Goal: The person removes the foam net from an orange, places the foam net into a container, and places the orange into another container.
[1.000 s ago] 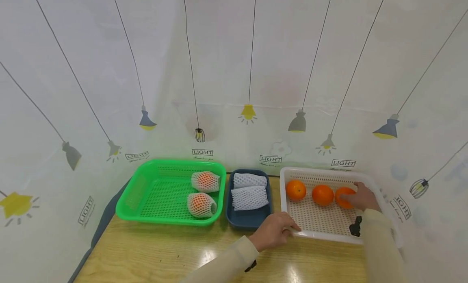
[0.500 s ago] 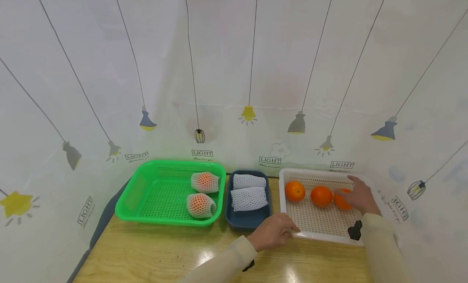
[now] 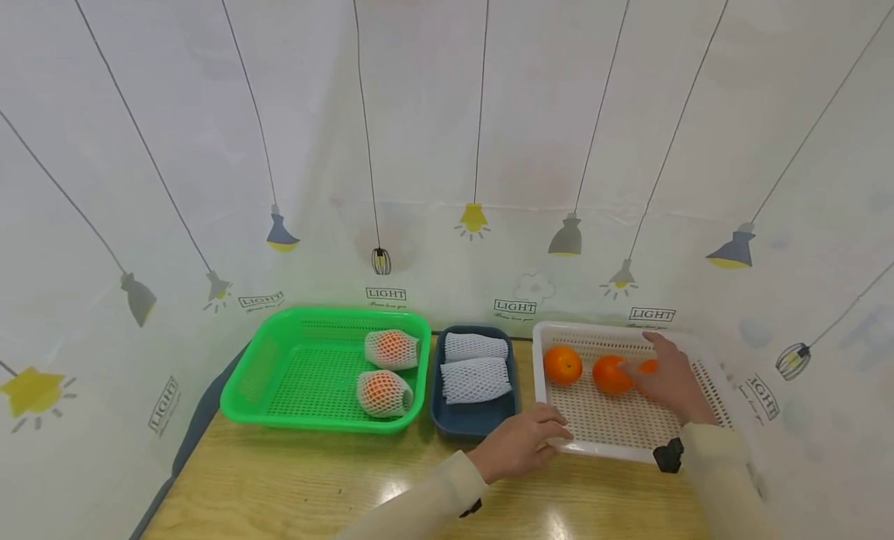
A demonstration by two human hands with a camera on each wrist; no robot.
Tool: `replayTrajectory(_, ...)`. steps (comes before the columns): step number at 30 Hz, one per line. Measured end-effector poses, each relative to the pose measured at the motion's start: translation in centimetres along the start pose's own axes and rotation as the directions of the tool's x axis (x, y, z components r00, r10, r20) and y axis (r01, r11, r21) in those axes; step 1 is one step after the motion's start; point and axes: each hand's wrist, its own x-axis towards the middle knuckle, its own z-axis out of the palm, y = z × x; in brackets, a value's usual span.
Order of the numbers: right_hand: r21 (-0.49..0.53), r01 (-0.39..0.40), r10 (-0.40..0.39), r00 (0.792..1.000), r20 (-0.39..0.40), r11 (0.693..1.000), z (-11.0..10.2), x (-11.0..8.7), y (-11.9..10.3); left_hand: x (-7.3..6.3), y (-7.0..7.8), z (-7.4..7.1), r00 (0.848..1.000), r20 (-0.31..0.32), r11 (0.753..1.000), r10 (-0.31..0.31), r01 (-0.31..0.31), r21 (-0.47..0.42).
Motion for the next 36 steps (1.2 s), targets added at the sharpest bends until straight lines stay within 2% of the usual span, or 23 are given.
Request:
replayTrajectory(4,-0.015,0.035,-0.035,0.999,-0.013,0.999,0.8,-1.0,-1.2,-0.5,-0.1,-0.1,0.997,-0.003,0.997,-0.071,0.071,-0.029)
replayTrajectory(8,-0.002,0.08,-0.08,0.996,-0.042,0.997,1.8,-2.2,-2.9,-1.2,-0.5,-0.8,0.988,-0.004,0.984,-0.157,0.156,-0.088)
replayTrajectory(15,0.002,0.163,-0.163,0.984,-0.07,0.987,3.5,-4.4,-5.3,-3.2,-1.7,-3.2,0.973,-0.095,0.963,-0.211,0.19,-0.192)
replayTrajectory(18,-0.005,0.172,-0.172,0.983,-0.069,0.985,4.4,-5.4,-6.2,-4.1,-2.6,-4.3,0.96,-0.088,0.942,-0.264,0.238,-0.236)
replayTrajectory(22,-0.008,0.189,-0.19,0.981,-0.046,0.982,5.9,-6.6,-7.4,-5.1,-4.1,-5.6,0.936,-0.086,0.915,-0.341,0.309,-0.259)
replayTrajectory(25,0.009,0.201,-0.201,0.98,-0.011,0.98,7.2,-7.4,-8.2,-5.7,-5.3,-6.3,0.921,-0.14,0.913,-0.363,0.321,-0.252)
replayTrajectory(29,0.004,0.173,-0.173,0.984,0.039,0.985,8.8,-8.3,-9.1,-6.3,-6.7,-7.2,0.902,-0.225,0.92,-0.369,0.32,-0.226)
replayTrajectory(31,0.001,0.157,-0.157,0.986,0.058,0.988,9.3,-8.6,-9.4,-6.5,-7.2,-8.0,0.895,-0.241,0.917,-0.375,0.319,-0.241)
replayTrajectory(33,-0.009,0.146,-0.145,0.987,0.069,0.989,9.8,-8.7,-9.7,-6.8,-7.7,-8.8,0.89,-0.23,0.908,-0.392,0.334,-0.254)
replayTrajectory(36,-0.02,0.146,-0.145,0.987,0.071,0.989,10.3,-8.9,-10.0,-7.2,-8.6,-9.8,0.879,-0.177,0.877,-0.443,0.385,-0.286)
